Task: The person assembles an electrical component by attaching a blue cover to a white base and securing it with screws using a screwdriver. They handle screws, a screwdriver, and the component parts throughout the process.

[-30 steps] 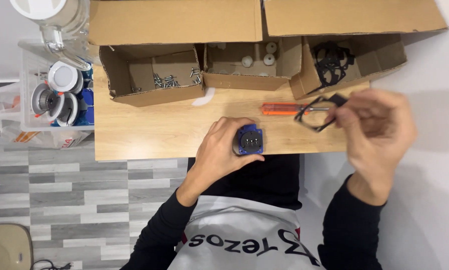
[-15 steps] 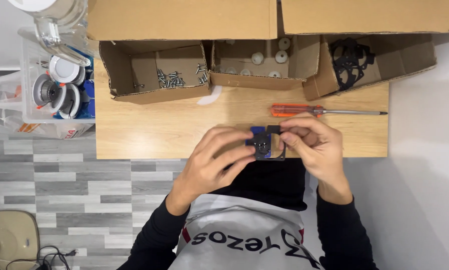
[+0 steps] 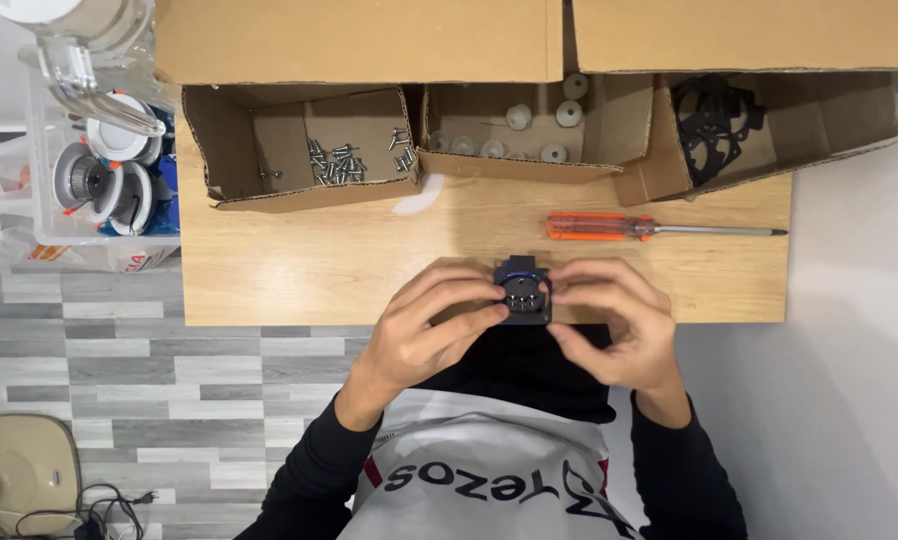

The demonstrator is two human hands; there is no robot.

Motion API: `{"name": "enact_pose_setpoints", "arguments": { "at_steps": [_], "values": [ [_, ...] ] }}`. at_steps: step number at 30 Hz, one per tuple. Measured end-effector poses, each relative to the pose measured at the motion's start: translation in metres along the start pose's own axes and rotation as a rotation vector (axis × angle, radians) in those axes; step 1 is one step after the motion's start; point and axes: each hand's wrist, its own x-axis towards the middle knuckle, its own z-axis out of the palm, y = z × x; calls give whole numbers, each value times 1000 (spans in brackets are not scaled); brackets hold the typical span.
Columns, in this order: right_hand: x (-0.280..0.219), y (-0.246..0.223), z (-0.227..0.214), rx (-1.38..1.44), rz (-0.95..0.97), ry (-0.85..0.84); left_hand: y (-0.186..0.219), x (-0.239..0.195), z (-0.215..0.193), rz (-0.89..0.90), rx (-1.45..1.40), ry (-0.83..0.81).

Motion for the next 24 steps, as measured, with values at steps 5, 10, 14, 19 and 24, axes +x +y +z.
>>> {"name": "enact_pose_setpoints", "arguments": {
  "at_steps": [5,10,14,19,24],
  "values": [
    [-1,-5,7,-18,-163,61,-1,-2,2,-6,9,3],
    [0,-3,10,-9,-245,80,-3,-1,3,-2,-2,8],
    [0,-2,11,-27,-270,92,-2,-1,4,5,0,5],
    [0,0,11,-32,-279,89,-3,-2,4,10,13,-12],
    [-3,3,11,-36,-287,90,-4,-4,4,9,36,-20]
  ]
}}
